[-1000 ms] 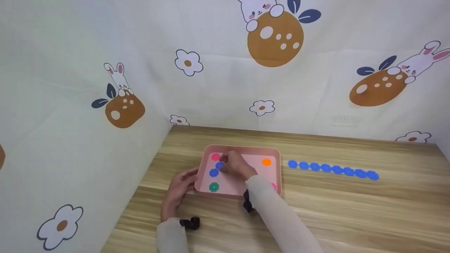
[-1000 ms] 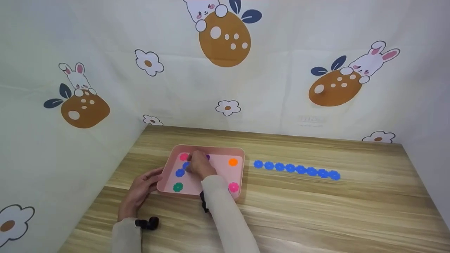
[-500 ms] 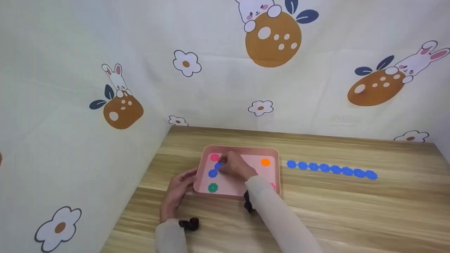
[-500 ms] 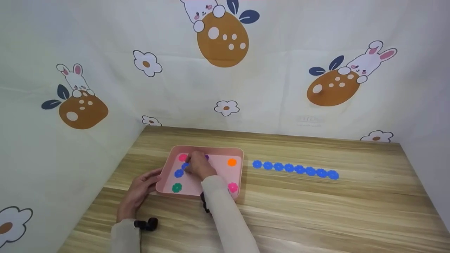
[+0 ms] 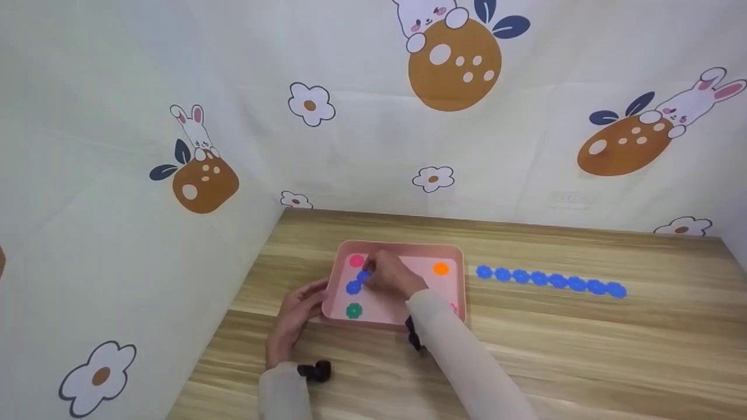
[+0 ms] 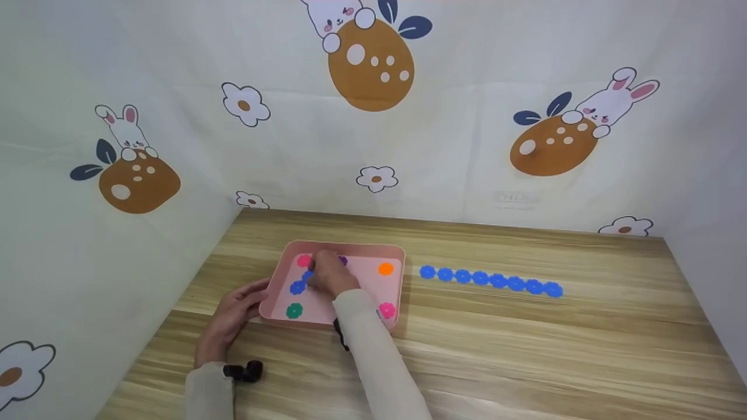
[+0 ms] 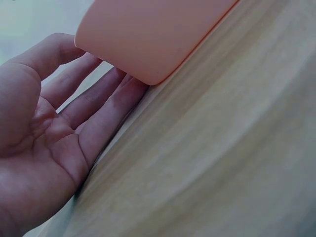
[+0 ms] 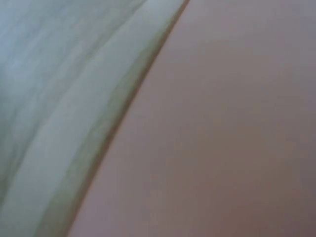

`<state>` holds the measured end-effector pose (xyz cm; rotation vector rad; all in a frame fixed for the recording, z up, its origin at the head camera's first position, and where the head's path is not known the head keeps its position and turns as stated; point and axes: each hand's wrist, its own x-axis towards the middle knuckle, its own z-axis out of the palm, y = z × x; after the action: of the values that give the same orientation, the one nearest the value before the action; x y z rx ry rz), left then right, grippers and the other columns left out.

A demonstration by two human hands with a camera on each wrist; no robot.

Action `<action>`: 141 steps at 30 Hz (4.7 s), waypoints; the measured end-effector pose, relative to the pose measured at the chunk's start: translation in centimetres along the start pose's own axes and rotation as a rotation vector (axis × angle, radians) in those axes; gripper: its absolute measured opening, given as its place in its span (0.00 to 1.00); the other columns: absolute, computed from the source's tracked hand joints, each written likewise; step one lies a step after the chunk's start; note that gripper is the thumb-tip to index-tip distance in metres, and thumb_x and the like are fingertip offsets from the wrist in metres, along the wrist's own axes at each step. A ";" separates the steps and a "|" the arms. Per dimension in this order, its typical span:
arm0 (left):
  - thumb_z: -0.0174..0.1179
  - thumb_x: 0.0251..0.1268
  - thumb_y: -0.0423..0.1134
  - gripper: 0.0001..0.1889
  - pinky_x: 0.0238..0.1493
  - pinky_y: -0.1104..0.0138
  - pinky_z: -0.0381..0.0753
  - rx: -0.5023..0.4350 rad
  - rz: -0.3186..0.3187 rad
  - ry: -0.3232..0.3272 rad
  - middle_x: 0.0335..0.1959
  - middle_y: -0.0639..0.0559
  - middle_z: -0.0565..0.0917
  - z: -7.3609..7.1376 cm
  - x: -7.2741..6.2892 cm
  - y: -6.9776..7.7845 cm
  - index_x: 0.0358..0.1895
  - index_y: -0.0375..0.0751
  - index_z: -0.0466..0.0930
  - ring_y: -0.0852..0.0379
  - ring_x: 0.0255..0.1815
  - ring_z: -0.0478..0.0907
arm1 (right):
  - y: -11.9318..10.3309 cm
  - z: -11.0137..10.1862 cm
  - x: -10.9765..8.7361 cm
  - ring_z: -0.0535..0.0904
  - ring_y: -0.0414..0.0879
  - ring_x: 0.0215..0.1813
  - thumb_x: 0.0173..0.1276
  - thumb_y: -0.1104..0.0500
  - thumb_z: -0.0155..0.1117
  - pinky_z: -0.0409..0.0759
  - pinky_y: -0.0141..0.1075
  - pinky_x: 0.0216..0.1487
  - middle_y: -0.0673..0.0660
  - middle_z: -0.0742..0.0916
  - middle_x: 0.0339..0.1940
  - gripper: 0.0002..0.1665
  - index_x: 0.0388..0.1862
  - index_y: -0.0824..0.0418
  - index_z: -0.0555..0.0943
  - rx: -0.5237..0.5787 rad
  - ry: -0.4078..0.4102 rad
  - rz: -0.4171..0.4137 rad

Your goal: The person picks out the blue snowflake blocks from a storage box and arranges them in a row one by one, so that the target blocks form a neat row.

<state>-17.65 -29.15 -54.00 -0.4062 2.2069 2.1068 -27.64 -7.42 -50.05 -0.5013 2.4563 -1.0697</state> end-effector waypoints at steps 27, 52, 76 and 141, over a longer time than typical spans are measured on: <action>0.66 0.66 0.44 0.24 0.55 0.63 0.86 -0.004 -0.001 0.013 0.64 0.43 0.82 0.1 0.3 -0.1 0.64 0.45 0.79 0.51 0.57 0.84 | -0.6 -0.5 -0.9 0.81 0.46 0.40 0.67 0.55 0.70 0.81 0.36 0.51 0.48 0.86 0.35 0.13 0.50 0.55 0.84 -0.095 -0.035 -0.037; 0.66 0.67 0.43 0.23 0.54 0.64 0.86 -0.001 0.006 0.001 0.64 0.44 0.82 -0.1 0.1 0.0 0.64 0.45 0.79 0.52 0.58 0.83 | -0.3 -1.6 -2.1 0.82 0.46 0.41 0.61 0.52 0.76 0.85 0.38 0.52 0.50 0.88 0.40 0.19 0.50 0.55 0.85 -0.143 -0.046 -0.064; 0.66 0.67 0.40 0.23 0.49 0.65 0.87 -0.004 0.025 0.024 0.63 0.39 0.81 0.0 0.4 -0.1 0.64 0.39 0.78 0.53 0.53 0.85 | 1.1 -8.1 -9.2 0.76 0.41 0.38 0.58 0.51 0.74 0.80 0.28 0.38 0.53 0.83 0.41 0.21 0.46 0.60 0.82 -0.496 0.146 -0.445; 0.65 0.67 0.43 0.23 0.54 0.64 0.86 0.033 -0.013 0.018 0.65 0.44 0.81 -0.1 0.3 -0.2 0.65 0.47 0.79 0.53 0.56 0.84 | 27.2 -21.6 -27.6 0.74 0.38 0.35 0.39 0.65 0.81 0.76 0.26 0.34 0.52 0.82 0.32 0.19 0.32 0.64 0.82 -0.563 0.706 -0.249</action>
<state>-17.90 -29.28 -54.30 -0.4371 2.2393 2.0659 -19.38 36.12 -50.91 -0.6998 3.4273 -0.6911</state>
